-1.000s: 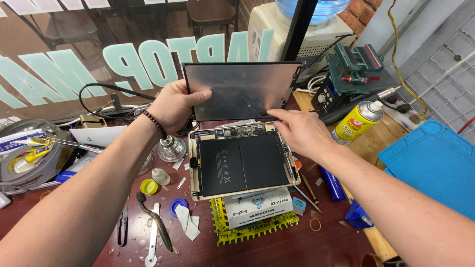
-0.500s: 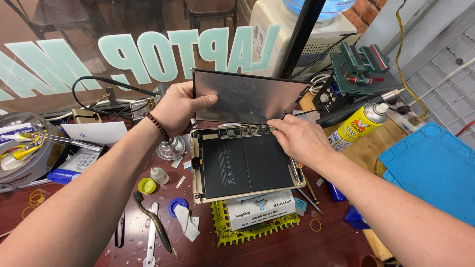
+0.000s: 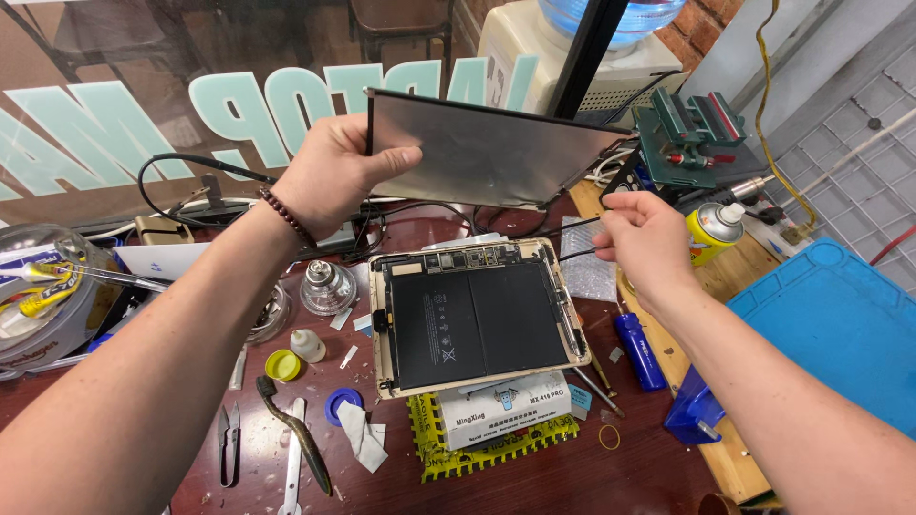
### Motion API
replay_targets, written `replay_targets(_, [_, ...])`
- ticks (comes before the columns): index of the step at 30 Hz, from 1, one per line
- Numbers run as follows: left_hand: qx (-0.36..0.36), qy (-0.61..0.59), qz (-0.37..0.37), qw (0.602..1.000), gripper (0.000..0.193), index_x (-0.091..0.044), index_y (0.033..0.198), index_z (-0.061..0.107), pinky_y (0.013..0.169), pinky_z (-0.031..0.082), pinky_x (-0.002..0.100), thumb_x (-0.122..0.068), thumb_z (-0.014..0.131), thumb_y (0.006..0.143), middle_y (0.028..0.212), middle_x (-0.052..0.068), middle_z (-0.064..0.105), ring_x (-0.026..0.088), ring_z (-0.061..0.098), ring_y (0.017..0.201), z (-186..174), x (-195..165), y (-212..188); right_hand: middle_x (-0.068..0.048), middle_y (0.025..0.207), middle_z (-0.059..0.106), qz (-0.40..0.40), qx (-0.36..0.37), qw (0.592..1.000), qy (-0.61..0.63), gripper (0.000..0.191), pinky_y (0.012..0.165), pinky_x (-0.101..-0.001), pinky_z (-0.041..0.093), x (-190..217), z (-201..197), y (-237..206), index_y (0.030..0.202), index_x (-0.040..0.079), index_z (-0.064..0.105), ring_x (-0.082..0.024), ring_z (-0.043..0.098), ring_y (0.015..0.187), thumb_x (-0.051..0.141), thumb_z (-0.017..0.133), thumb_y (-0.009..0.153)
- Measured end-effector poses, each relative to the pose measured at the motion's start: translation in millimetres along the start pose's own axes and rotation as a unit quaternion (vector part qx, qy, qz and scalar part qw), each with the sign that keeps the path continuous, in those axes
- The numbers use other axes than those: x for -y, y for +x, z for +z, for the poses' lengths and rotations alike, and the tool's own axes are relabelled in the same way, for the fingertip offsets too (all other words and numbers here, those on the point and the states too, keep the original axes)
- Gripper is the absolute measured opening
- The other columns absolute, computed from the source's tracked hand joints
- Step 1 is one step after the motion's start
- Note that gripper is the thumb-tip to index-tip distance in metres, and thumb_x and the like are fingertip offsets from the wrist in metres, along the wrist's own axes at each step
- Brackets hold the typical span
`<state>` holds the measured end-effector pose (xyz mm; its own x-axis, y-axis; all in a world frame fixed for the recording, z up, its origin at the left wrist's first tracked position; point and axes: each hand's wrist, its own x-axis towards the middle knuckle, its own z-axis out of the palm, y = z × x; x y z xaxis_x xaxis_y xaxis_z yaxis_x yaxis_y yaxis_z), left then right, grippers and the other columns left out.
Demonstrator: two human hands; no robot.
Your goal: The person aligns a replacement screen assembly over an opened tablet body and presses it into place along the edges. They then lift the tablet, hold it up, and press around the frame while checking the fitted screen.
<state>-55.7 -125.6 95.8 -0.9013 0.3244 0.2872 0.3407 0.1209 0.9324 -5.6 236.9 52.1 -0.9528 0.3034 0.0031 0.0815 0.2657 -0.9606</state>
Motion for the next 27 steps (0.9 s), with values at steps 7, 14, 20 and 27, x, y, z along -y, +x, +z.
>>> replay_targets(7, [0.046,0.107,0.094,0.989,0.014,-0.002,0.101,0.074,0.074,0.055,0.025,-0.015,0.074,0.098,0.089,-0.002,0.074,0.003,0.062,0.083,8,-37,-1,-0.007,0.099,0.070,0.028,0.041,0.998,0.041,0.019,0.070,-0.0287,0.059,0,-21,15,0.115,-0.002,0.067,-0.014,0.069,0.081,0.005,0.064,0.098])
replay_targets(14, [0.052,0.123,0.094,0.987,0.013,-0.002,0.102,0.075,0.076,0.057,0.026,-0.014,0.073,0.098,0.091,-0.002,0.075,0.003,0.064,0.084,19,-49,-4,-0.006,0.110,0.074,0.052,0.177,0.978,0.094,0.025,0.082,-0.0362,0.057,56,-36,10,0.117,0.007,0.069,-0.017,0.070,0.092,0.022,0.056,0.101])
replay_targets(20, [0.055,0.037,0.109,0.992,0.015,-0.001,0.111,0.072,0.081,0.055,0.025,-0.012,0.073,0.101,0.098,-0.004,0.073,0.003,0.062,0.089,11,-63,0,-0.006,0.118,0.072,-0.084,0.232,0.969,-0.012,0.035,0.090,-0.0336,0.055,122,-64,5,0.130,0.004,0.067,-0.015,0.067,0.104,0.027,0.057,0.105])
replay_targets(27, [0.078,0.136,0.165,0.974,0.011,-0.001,0.107,0.072,0.081,0.057,0.026,-0.010,0.071,0.101,0.094,0.001,0.075,0.004,0.063,0.088,20,-77,1,-0.008,0.125,0.072,-0.134,0.233,0.961,-0.069,0.042,0.098,-0.0357,0.057,155,-68,-7,0.136,0.007,0.063,-0.020,0.069,0.118,0.034,0.055,0.104])
